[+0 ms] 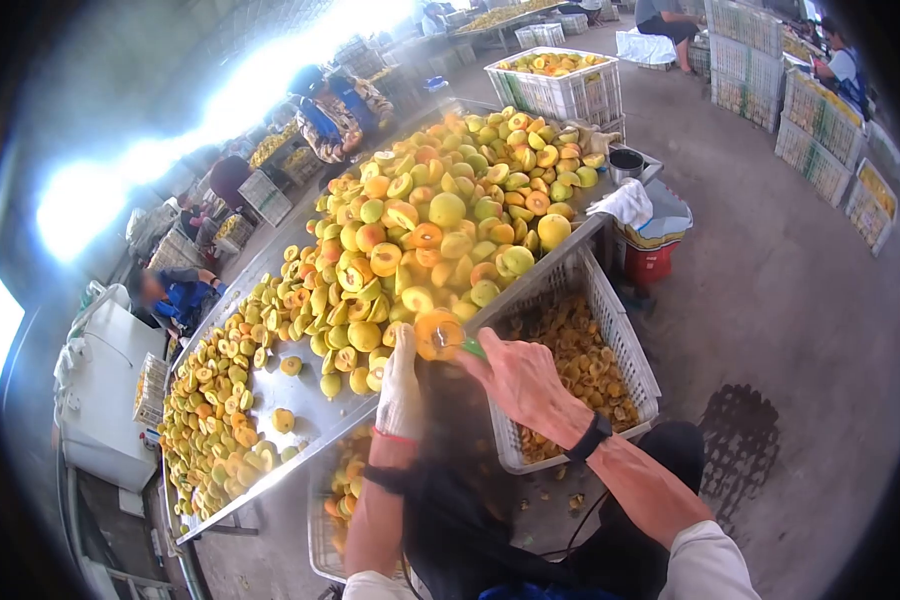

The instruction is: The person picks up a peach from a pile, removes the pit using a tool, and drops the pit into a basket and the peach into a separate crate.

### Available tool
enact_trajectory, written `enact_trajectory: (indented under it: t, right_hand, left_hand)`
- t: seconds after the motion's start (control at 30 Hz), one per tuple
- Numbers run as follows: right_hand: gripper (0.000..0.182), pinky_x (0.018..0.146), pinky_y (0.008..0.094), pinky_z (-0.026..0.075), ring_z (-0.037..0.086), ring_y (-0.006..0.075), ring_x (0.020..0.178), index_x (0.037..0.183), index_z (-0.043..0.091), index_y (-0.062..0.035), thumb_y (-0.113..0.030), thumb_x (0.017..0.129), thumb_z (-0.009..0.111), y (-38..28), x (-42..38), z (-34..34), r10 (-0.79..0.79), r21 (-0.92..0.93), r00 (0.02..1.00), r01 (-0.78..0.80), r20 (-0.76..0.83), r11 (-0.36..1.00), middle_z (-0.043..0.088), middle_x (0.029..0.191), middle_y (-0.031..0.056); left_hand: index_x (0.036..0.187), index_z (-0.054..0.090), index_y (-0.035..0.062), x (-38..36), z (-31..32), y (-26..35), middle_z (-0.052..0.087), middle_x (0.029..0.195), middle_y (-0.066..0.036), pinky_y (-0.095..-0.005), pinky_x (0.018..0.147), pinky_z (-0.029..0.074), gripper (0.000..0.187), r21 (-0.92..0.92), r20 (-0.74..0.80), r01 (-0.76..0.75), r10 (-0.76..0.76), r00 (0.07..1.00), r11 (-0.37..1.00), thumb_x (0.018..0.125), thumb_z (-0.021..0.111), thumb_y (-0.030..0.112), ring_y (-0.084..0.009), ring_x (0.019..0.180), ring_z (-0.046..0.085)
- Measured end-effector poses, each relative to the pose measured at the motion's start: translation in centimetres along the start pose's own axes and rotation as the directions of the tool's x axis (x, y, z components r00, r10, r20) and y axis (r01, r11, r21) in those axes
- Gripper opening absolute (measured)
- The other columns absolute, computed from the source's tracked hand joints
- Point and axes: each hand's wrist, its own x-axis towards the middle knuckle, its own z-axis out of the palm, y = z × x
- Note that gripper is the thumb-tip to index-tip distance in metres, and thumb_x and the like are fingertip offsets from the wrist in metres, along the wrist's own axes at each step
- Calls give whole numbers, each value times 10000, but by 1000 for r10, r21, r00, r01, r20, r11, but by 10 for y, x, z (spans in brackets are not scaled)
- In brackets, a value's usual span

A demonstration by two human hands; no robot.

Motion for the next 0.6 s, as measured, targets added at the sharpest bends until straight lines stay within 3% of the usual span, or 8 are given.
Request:
enact_trajectory:
  t: [0.03, 0.1, 0.2, 0.27, 0.33, 0.4, 0.5, 0.6]
  right_hand:
    - [375, 633, 529, 505, 662, 426, 693, 916, 562, -36, -390, 1039, 572, 1, -2, 3, -6, -11, 1000, 6, 1, 1000, 663, 704, 209]
    - [279, 548, 518, 461, 617, 461, 626, 910, 531, 13, -222, 1012, 640, 4, -4, 9, -70, 51, 994, 75, -83, 996, 580, 620, 245]
    - [233, 570, 543, 448, 602, 490, 655, 954, 547, 31, -182, 1015, 618, 5, -8, 12, -23, 64, 999, 25, -28, 998, 576, 656, 271]
    - [210, 572, 544, 443, 598, 495, 659, 976, 554, 34, -166, 1015, 608, 7, -10, 17, -3, 89, 1000, 4, -14, 996, 570, 654, 275]
    - [190, 574, 545, 439, 593, 500, 662, 997, 561, 36, -149, 1016, 598, 8, -10, 24, 22, 122, 1000, -22, 0, 992, 563, 653, 278]
    - [181, 587, 532, 453, 603, 497, 686, 1094, 594, 31, -131, 1012, 588, 7, -11, 32, 63, 154, 997, -68, 36, 986, 585, 705, 279]
    - [219, 599, 515, 468, 614, 485, 704, 1188, 622, 4, -103, 1004, 575, 8, -13, 40, 41, 138, 994, -55, 101, 989, 604, 775, 273]
    - [276, 614, 501, 488, 625, 474, 719, 1254, 632, -16, -91, 996, 567, 9, -14, 42, 25, 152, 981, -55, 192, 987, 610, 825, 263]
  left_hand:
    - [1259, 630, 48, -10, 12, 2, 694, 1063, -62, -294, 739, 556, 508, -31, -12, 0, 0, 1000, 1000, 1070, 513, 505, -154, 862, 662]
    - [1234, 647, 31, -14, 18, 0, 698, 1040, -54, -271, 719, 548, 548, -74, -22, -7, 5, 1000, 997, 1070, 493, 531, -134, 857, 659]
    - [1216, 647, 35, -13, 14, -12, 689, 1002, -42, -269, 695, 536, 538, 18, -35, -58, 58, 998, 998, 1074, 485, 529, -127, 820, 644]
    - [1254, 636, 25, -12, 18, -22, 691, 1019, -49, -266, 704, 532, 542, 171, -106, -168, 188, 976, 971, 1088, 456, 509, -123, 830, 647]
    - [1314, 605, 3, -8, 27, -30, 685, 1048, -68, -287, 781, 530, 543, 135, -105, -217, 232, 967, 967, 1115, 397, 463, -139, 899, 647]
    - [1365, 569, -17, -4, 28, -37, 682, 1101, -95, -308, 881, 510, 547, 71, -103, -400, 405, 908, 914, 1133, 344, 424, -163, 992, 639]
    - [1342, 567, -20, -5, 36, -42, 675, 1129, -116, -319, 943, 485, 545, 184, -215, -443, 475, 853, 878, 1139, 302, 412, -182, 1041, 621]
    - [1277, 594, -14, -1, 28, -51, 681, 1085, -116, -311, 920, 490, 537, 250, -244, -436, 492, 836, 864, 1138, 300, 414, -177, 994, 627]
